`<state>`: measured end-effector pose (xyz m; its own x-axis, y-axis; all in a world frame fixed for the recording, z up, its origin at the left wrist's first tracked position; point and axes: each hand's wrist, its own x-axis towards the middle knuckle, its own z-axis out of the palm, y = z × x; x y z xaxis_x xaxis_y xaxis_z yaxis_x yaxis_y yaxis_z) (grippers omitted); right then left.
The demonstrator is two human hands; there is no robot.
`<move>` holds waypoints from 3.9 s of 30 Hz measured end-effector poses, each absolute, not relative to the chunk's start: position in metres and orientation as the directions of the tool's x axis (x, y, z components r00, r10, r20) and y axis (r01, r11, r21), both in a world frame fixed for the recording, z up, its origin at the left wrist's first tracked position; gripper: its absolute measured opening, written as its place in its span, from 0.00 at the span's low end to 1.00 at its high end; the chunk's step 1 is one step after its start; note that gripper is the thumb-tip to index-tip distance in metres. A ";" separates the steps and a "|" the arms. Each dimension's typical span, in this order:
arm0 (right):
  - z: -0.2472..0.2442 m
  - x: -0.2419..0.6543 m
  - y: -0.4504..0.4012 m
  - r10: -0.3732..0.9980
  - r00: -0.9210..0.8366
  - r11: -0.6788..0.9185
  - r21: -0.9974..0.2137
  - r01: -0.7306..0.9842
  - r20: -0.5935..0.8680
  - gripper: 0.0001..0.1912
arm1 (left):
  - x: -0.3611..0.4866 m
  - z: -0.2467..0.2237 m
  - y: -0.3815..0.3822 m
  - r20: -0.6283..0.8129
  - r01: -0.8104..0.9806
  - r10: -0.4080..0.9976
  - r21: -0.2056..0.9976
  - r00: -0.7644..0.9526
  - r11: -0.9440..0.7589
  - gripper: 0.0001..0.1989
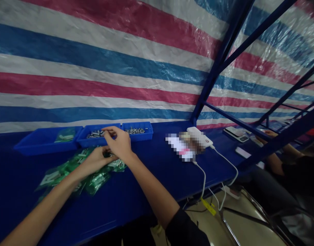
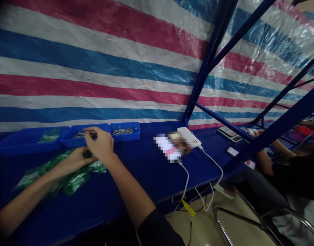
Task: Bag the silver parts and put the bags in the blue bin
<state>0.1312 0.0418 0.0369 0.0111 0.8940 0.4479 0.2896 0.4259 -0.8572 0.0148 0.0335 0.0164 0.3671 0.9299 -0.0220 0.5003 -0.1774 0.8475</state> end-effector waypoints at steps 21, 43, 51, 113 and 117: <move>0.033 0.134 0.038 0.958 0.165 0.180 -0.939 0.293 0.235 0.19 | -0.016 0.032 0.050 -0.008 0.059 0.996 0.998 -0.086 0.013 0.16; 0.038 0.129 0.046 0.940 0.017 0.337 -0.924 -0.180 0.339 0.16 | 0.000 0.034 0.041 0.299 0.037 0.933 0.954 -0.201 -0.298 0.20; 0.031 0.140 0.049 0.825 0.009 0.561 -0.820 0.113 0.566 0.05 | -0.010 0.033 0.044 0.702 0.477 0.710 0.645 -0.062 -0.597 0.09; 0.047 0.160 0.015 0.843 -0.424 0.255 -0.448 0.857 -0.331 0.52 | -0.115 0.012 0.056 0.475 0.953 0.872 0.300 -0.118 -0.034 0.22; 0.051 0.157 0.016 0.872 -0.315 0.181 -0.350 0.919 -0.376 0.34 | -0.120 0.007 0.057 0.505 0.939 0.861 0.269 0.052 -0.215 0.16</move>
